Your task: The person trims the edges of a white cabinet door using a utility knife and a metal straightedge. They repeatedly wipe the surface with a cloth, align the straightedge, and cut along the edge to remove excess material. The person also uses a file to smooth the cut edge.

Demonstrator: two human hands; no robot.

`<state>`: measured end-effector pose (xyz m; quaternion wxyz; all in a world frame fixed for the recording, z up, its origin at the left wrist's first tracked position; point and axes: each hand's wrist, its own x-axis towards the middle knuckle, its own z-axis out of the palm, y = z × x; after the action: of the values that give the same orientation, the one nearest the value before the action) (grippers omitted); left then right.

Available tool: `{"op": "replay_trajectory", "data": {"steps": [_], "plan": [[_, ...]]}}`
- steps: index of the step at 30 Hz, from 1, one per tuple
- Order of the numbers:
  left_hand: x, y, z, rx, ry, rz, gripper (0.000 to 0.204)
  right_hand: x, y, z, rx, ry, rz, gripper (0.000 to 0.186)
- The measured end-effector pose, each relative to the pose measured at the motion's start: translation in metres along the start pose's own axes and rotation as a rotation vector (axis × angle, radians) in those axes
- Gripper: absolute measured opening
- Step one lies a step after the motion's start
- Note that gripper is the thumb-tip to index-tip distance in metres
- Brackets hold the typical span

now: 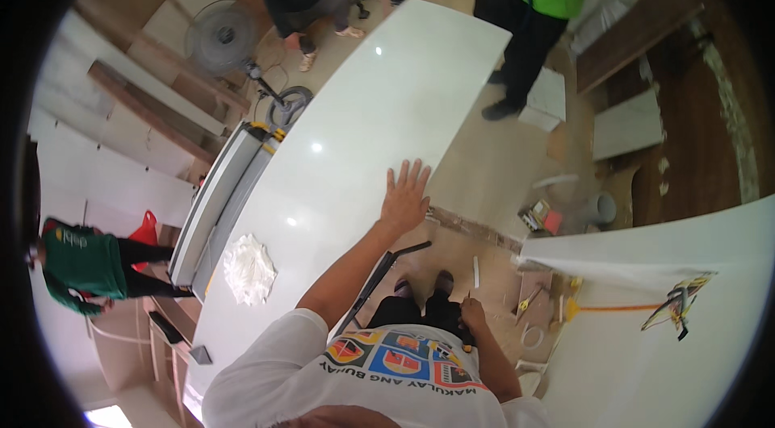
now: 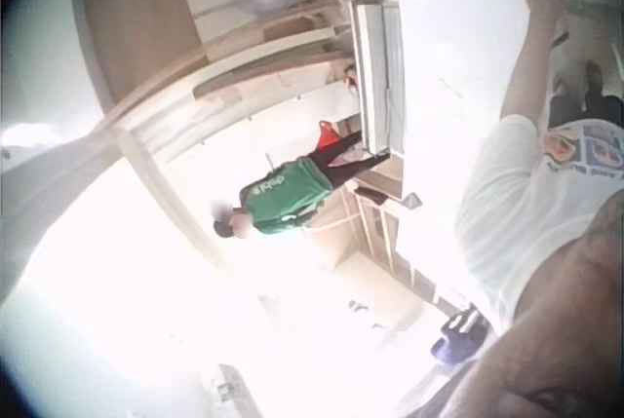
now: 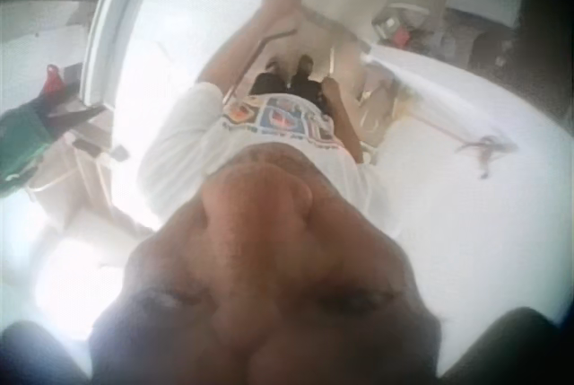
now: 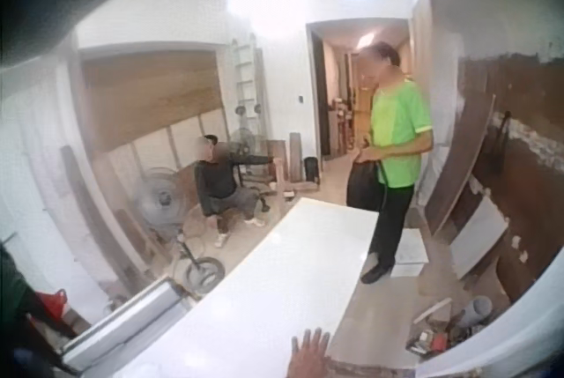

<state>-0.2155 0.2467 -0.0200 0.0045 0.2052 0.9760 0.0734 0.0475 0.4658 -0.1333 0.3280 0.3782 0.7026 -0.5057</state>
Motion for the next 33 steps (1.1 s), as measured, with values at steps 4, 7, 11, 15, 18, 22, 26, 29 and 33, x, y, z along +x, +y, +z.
{"op": "replay_trajectory", "data": {"steps": [4, 7, 11, 15, 18, 22, 26, 29, 33], "plan": [[-0.034, -0.004, 0.006, -0.064, 0.026, -0.002, 0.057, 0.019, -0.01, -0.006, -0.095, 0.044, -0.056, 0.032], [-0.065, 0.002, 0.006, -0.029, 0.057, 0.03, 0.059, 0.081, 0.031, -0.024, -0.291, 0.059, -0.375, 0.026], [-0.139, -0.003, -0.003, -0.008, -0.011, -0.042, 0.06, 0.012, -0.044, -0.004, -0.065, -0.017, -0.196, 0.021], [-0.2, -0.003, 0.005, -0.075, 0.047, -0.077, 0.058, 0.026, -0.048, 0.0, 0.092, -0.153, -0.156, 0.019], [-0.241, -0.005, 0.008, 0.005, 0.073, -0.121, 0.058, 0.045, -0.063, 0.004, 0.059, -0.211, -0.137, 0.02], [-0.309, -0.003, -0.011, -0.111, 0.031, -0.268, 0.055, 0.039, -0.089, 0.016, -0.125, -0.316, -0.176, 0.019], [-0.356, 0.001, -0.004, -0.081, 0.125, -0.367, 0.053, 0.068, -0.087, 0.016, -0.297, -0.443, -0.168, 0.018], [-0.378, 0.005, -0.011, -0.06, 0.062, -0.441, 0.05, 0.083, -0.071, 0.011, -0.266, -0.464, -0.12, 0.025], [-0.407, 0.012, -0.013, -0.049, 0.071, -0.489, 0.049, 0.062, -0.039, -0.009, -0.329, -0.331, -0.179, 0.03]]}}
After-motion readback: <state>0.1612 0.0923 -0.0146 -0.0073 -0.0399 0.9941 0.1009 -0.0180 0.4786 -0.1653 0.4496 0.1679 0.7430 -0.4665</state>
